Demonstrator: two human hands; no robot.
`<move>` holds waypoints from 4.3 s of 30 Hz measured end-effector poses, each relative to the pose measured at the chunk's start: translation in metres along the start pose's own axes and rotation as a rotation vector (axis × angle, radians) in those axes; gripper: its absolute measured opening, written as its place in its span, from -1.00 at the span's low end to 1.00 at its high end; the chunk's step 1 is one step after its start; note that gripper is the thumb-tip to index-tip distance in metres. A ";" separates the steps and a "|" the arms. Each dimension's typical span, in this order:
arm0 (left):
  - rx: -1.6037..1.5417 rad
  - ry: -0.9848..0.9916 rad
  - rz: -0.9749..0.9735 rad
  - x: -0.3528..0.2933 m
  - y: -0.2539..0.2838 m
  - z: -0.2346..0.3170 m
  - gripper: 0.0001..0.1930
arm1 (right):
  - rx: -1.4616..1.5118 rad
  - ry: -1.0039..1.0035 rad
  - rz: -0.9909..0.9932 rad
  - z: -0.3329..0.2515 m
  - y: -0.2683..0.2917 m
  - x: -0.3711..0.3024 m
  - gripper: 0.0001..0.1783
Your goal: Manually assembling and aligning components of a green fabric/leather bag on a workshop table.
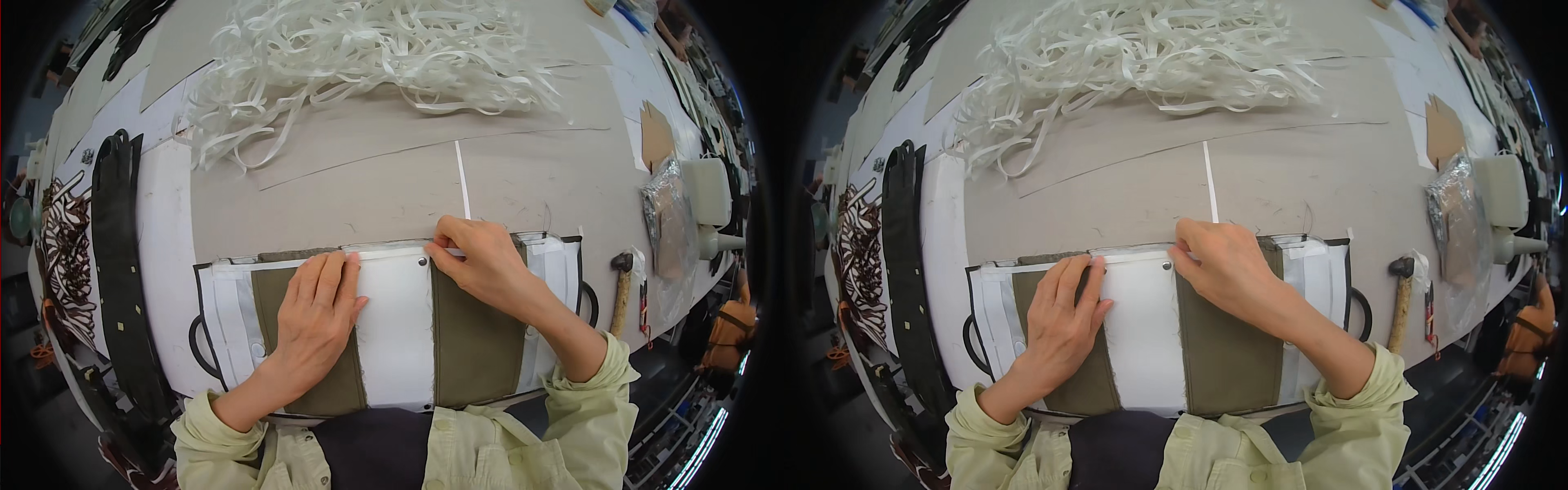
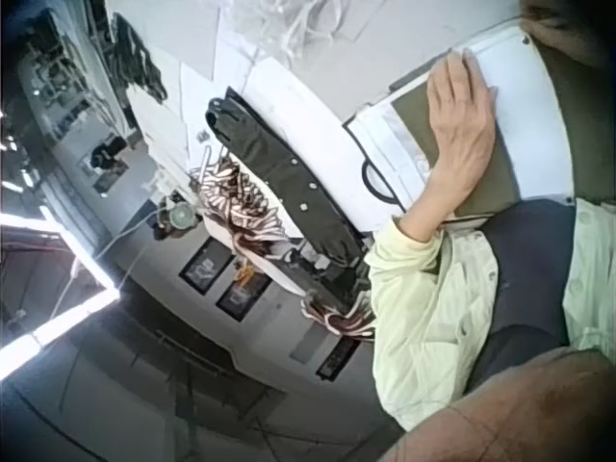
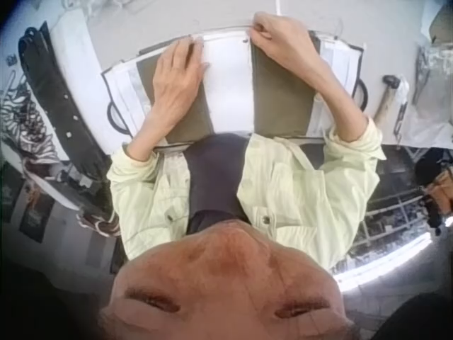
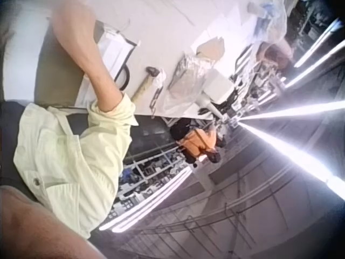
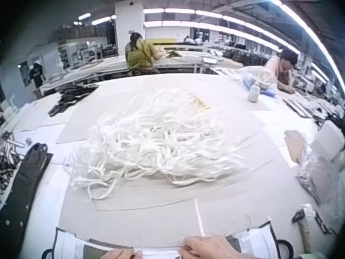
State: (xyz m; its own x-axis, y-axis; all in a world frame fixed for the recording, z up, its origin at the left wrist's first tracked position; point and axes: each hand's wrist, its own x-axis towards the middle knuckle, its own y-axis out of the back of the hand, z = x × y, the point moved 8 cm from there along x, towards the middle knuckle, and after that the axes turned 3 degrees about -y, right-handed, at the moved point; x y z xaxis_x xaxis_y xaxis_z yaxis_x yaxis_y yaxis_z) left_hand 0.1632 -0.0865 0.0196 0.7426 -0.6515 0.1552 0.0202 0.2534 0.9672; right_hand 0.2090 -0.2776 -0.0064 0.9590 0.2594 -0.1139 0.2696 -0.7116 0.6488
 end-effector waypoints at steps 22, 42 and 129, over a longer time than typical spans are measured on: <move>0.068 -0.054 0.069 0.007 -0.017 0.025 -0.38 | 0.091 -0.066 -0.127 0.013 0.002 0.003 -0.76; 0.094 -0.105 0.005 0.031 -0.027 0.060 -0.45 | 0.098 -0.302 -0.020 0.054 0.118 -0.071 -0.81; 0.089 -0.357 0.117 0.124 -0.066 0.178 -0.40 | -0.267 0.054 0.576 0.075 0.111 -0.126 -0.80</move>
State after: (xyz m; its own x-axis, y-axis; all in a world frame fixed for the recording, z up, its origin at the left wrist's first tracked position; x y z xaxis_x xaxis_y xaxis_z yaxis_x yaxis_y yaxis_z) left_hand 0.1344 -0.3111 0.0108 0.4560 -0.8340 0.3107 -0.1211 0.2877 0.9500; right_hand 0.1244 -0.4385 0.0236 0.9361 -0.0793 0.3427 -0.3260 -0.5611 0.7608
